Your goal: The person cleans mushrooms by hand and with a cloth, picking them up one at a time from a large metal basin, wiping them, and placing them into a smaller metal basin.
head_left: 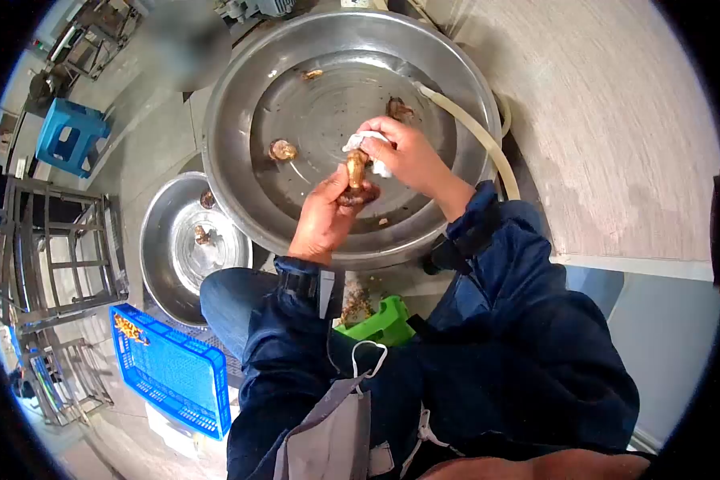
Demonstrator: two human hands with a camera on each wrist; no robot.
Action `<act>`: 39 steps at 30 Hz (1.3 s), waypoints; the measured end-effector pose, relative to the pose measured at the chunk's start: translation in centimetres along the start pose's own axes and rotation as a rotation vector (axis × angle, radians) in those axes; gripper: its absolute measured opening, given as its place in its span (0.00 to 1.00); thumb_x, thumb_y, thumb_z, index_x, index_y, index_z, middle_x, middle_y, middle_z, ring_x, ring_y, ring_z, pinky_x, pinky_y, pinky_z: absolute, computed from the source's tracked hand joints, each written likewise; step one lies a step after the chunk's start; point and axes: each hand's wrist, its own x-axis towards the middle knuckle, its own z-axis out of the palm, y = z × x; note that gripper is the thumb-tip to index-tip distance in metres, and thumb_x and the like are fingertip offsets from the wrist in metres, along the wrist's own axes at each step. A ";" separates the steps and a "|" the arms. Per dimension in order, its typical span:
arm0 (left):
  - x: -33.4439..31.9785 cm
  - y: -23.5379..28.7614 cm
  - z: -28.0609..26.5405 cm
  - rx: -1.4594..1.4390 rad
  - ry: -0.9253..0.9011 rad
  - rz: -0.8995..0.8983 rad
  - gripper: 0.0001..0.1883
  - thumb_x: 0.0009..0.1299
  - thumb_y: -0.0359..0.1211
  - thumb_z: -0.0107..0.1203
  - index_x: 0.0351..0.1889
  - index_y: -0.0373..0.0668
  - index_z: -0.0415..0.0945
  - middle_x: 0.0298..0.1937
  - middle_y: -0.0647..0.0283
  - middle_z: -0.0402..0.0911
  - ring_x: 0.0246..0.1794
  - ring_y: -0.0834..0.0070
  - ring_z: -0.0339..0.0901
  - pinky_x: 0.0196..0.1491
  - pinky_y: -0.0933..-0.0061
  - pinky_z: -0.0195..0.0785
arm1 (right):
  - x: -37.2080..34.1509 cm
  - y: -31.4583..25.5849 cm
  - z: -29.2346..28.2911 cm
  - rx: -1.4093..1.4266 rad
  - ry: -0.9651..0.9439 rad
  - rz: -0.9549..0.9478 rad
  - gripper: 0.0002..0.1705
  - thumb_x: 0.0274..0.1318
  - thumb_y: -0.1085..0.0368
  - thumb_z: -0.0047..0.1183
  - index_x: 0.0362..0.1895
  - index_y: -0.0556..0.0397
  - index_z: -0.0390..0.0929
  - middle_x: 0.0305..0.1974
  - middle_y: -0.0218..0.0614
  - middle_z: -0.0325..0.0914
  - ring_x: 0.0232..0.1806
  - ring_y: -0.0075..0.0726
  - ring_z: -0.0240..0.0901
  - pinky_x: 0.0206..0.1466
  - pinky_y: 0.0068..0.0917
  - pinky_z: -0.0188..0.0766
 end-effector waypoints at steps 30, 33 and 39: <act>0.3 -0.1 0.3 0.133 0.170 0.067 0.14 0.79 0.36 0.43 0.52 0.36 0.74 0.40 0.59 0.81 0.44 0.65 0.80 0.60 0.58 0.70 | -0.4 1.6 1.4 -0.106 -0.083 -0.123 0.19 0.65 0.57 0.49 0.52 0.58 0.75 0.44 0.43 0.83 0.48 0.37 0.81 0.51 0.30 0.73; -0.1 -0.4 -0.5 -0.047 0.126 -0.043 0.13 0.78 0.36 0.45 0.52 0.39 0.74 0.40 0.59 0.81 0.43 0.63 0.79 0.63 0.49 0.67 | -0.6 1.3 2.0 -0.221 0.055 -0.082 0.19 0.66 0.57 0.48 0.51 0.58 0.76 0.44 0.38 0.83 0.47 0.37 0.80 0.51 0.30 0.73; 0.0 -0.1 0.5 -0.247 0.075 -0.091 0.15 0.77 0.39 0.48 0.54 0.41 0.74 0.39 0.61 0.81 0.44 0.63 0.78 0.67 0.43 0.62 | -1.2 -1.9 1.6 0.079 -0.128 0.070 0.13 0.69 0.62 0.47 0.51 0.56 0.75 0.44 0.31 0.82 0.40 0.21 0.74 0.43 0.21 0.71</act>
